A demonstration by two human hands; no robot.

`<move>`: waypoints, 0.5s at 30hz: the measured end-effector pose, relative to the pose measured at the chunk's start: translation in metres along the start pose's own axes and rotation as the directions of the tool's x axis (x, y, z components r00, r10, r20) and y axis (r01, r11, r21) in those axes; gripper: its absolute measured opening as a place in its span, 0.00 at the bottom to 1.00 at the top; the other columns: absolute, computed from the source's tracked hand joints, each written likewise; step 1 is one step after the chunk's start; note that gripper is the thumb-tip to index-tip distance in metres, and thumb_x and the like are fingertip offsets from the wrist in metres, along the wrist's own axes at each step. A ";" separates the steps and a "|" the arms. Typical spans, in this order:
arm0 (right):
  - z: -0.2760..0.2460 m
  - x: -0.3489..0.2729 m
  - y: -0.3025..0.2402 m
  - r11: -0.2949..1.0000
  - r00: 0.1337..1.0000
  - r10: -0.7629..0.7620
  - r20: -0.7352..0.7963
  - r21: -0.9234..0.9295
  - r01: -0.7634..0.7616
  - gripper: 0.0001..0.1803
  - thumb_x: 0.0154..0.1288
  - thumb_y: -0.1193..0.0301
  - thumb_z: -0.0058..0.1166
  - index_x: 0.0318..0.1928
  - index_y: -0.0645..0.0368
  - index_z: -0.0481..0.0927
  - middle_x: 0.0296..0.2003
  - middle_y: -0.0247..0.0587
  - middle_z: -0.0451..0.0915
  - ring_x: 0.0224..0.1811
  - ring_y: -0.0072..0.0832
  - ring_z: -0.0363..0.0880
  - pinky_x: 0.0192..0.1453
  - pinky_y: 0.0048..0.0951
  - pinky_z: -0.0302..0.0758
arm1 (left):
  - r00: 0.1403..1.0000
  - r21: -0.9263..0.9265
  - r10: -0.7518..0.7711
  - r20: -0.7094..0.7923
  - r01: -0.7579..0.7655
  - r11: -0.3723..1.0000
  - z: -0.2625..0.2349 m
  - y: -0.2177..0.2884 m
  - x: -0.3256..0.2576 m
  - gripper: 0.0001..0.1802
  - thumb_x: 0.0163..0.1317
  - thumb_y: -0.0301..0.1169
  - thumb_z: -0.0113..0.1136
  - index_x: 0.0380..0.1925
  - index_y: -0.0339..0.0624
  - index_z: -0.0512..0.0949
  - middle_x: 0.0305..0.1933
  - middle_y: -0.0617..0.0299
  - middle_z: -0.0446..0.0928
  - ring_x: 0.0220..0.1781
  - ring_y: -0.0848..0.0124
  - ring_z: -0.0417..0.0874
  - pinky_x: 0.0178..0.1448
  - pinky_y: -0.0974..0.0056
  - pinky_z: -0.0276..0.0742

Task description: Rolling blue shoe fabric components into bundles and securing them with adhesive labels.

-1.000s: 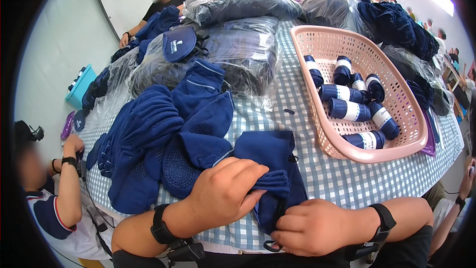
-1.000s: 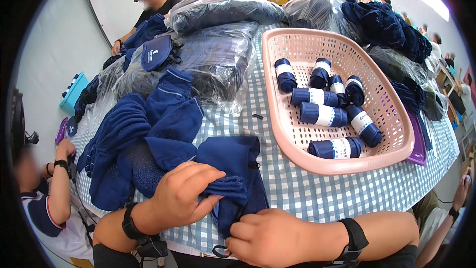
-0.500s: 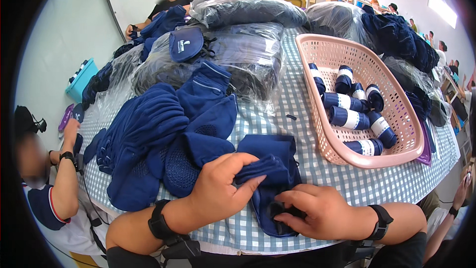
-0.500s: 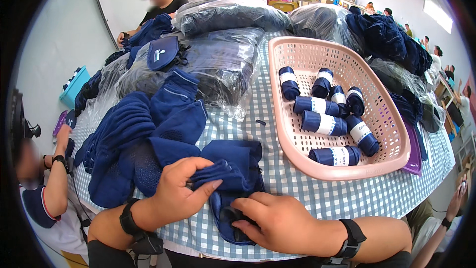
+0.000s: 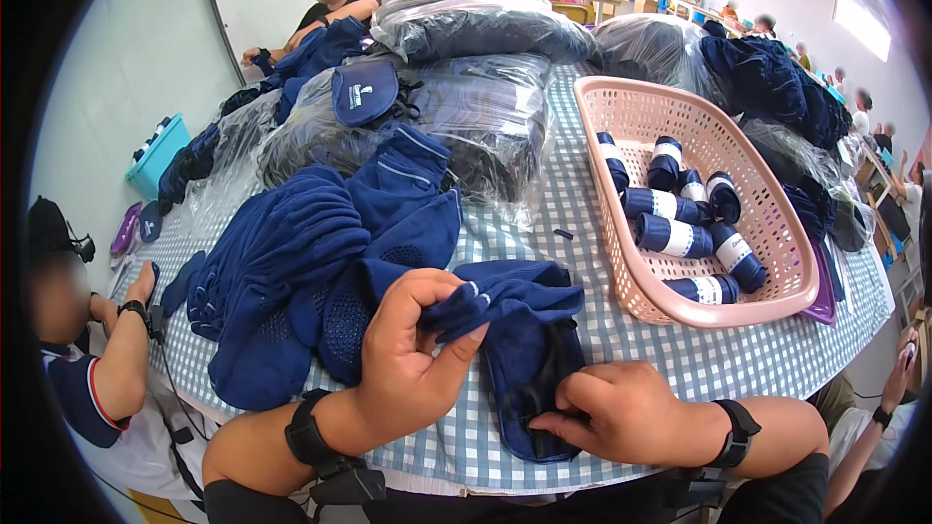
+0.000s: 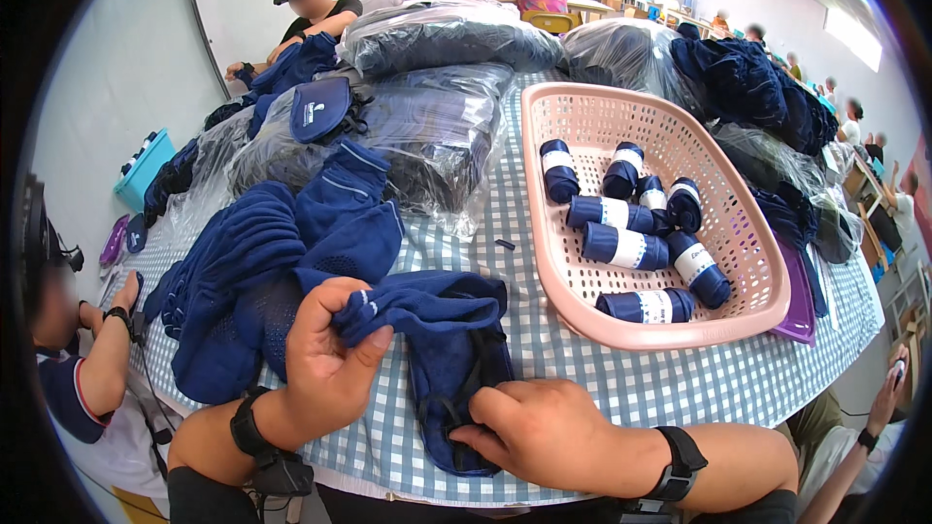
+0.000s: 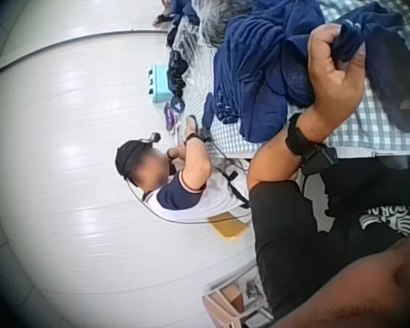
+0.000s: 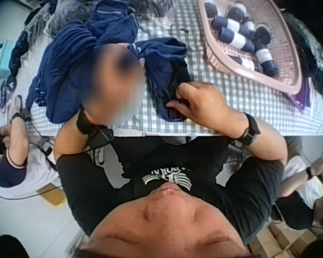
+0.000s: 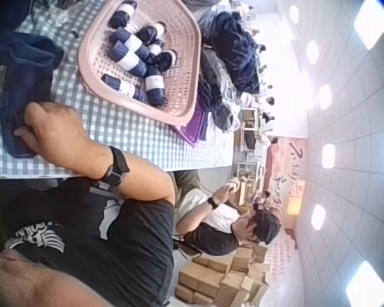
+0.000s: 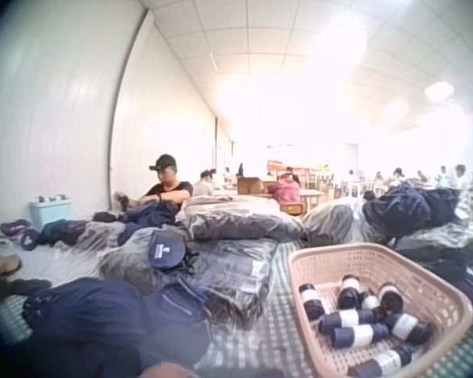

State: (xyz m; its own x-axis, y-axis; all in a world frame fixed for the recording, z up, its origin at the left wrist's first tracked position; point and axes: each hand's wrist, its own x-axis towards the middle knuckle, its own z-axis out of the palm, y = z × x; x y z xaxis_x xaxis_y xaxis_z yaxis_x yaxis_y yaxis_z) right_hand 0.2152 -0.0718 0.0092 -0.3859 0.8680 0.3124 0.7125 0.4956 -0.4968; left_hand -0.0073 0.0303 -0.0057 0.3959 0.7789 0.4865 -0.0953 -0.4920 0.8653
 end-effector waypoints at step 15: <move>0.000 -0.004 0.005 0.929 0.930 -0.368 0.010 -0.030 0.368 0.13 0.52 0.72 0.61 0.40 0.61 0.80 0.35 0.37 0.78 0.41 0.35 0.77 0.44 0.33 0.79 | 0.917 0.807 0.227 0.330 -0.398 0.436 0.001 0.029 0.011 0.25 0.40 0.26 0.69 0.44 0.36 0.80 0.49 0.52 0.73 0.46 0.55 0.77 0.52 0.56 0.75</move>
State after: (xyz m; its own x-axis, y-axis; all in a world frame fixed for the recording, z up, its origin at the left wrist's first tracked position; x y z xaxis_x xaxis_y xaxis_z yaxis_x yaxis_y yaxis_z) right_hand 0.2204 -0.0727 0.0059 -0.6266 0.6251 0.4654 0.5377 0.7790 -0.3224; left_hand -0.0046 0.0241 0.0243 0.6422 0.4742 0.6023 0.5378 -0.8386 0.0868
